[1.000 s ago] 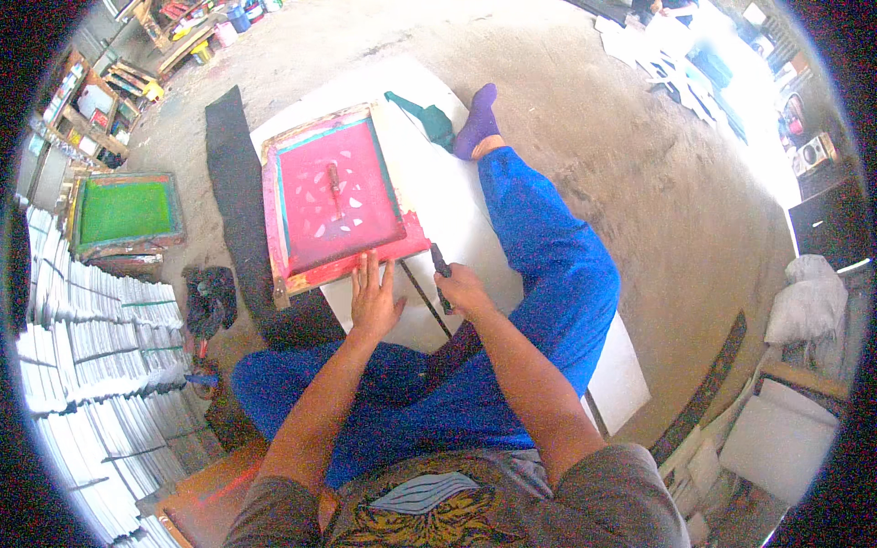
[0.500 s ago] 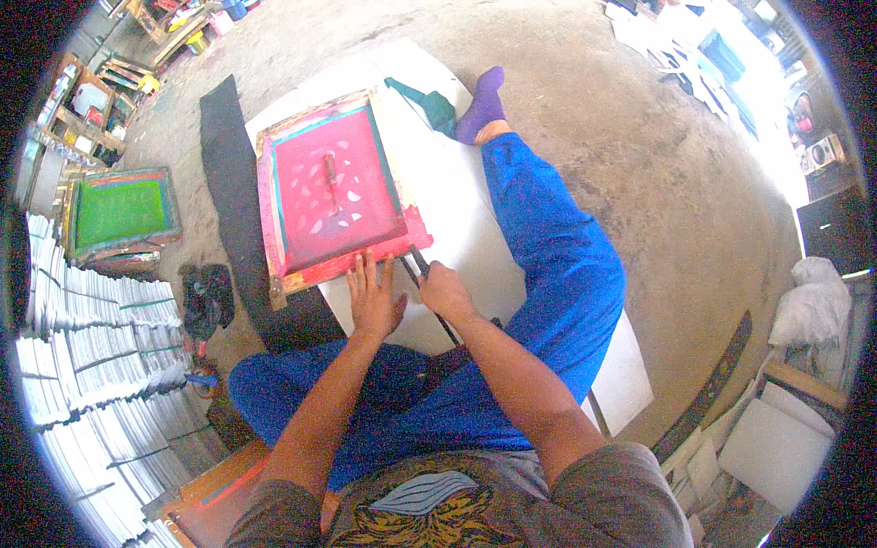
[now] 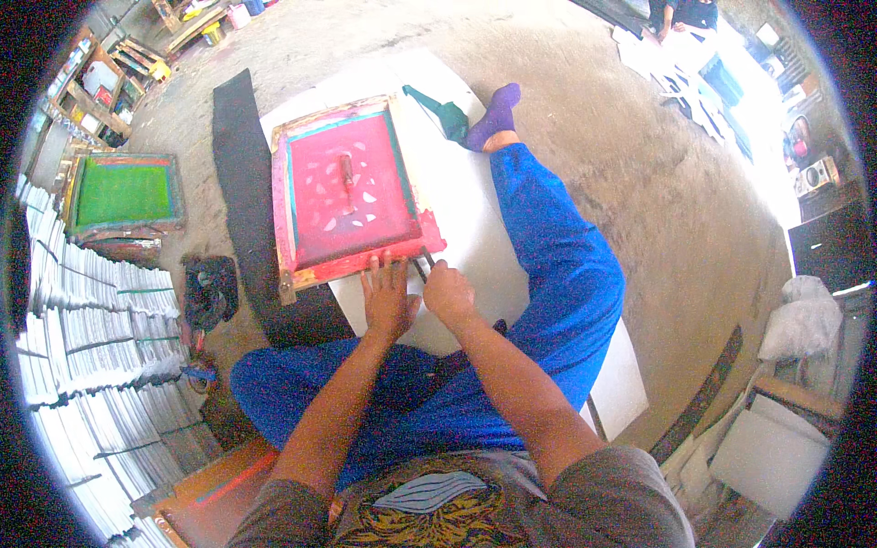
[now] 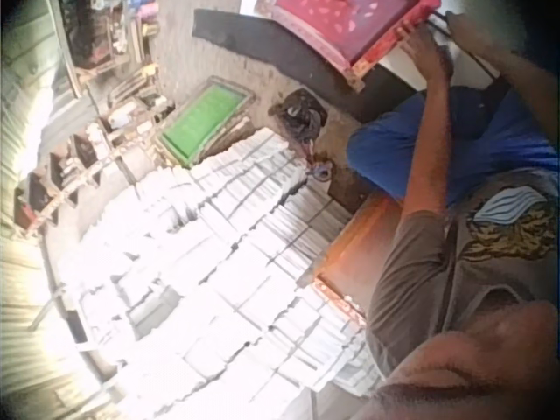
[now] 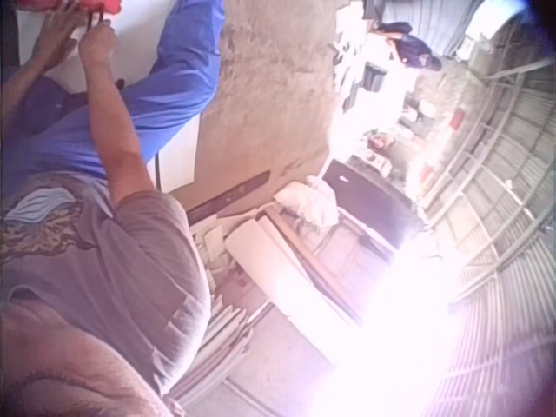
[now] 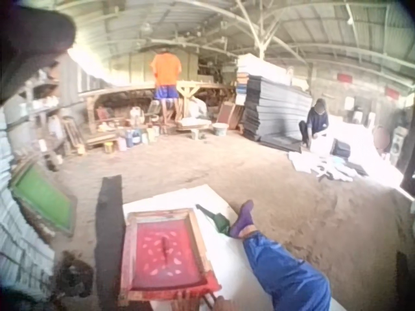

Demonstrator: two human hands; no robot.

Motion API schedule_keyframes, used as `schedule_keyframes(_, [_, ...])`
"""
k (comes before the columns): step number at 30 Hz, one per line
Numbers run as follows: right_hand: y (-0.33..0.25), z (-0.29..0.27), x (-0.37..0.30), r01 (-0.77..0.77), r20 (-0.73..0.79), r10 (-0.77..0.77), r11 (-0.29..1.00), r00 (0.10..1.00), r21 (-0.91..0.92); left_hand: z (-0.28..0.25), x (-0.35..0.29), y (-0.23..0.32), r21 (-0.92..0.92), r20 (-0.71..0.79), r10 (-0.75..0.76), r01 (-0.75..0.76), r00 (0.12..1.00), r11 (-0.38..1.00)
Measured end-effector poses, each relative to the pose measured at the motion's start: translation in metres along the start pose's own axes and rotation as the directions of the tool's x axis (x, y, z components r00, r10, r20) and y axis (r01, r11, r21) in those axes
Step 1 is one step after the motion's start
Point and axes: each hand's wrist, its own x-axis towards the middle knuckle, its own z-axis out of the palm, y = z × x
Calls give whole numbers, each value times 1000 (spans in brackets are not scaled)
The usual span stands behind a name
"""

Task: The person sits on the floor and uses a screwdriver and pliers to adjust and tighten screws on a red-framed screen. The person manipulates the frame and tools to secure the mesh and frame components.

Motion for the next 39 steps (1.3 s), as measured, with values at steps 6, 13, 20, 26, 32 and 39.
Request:
schedule_keyframes(6, [-2,9,-1,37,-86,-45,996,995,-84,-6,1,4,-33,23,-16,17,1000,999])
schedule_keyframes(13, [-2,-2,-2,33,-18,-36,989,999,-142,-9,4,6,-64,10,-27,28,1000,998])
schedule_keyframes(20, [28,-5,17,148,30,-146,987,989,-61,-13,2,12,-39,58,-58,60,997,997])
schedule_keyframes(26, [59,24,39,220,-12,-238,873,971,435,-18,6,17,-11,68,-53,54,996,998])
schedule_keyframes(32, [40,23,26,74,288,-375,710,881,700,-4,11,-23,-271,-292,-185,104,938,957])
schedule_keyframes(39, [-40,67,-2,113,461,-574,700,676,705,-48,-37,-77,-705,-127,-640,385,757,595])
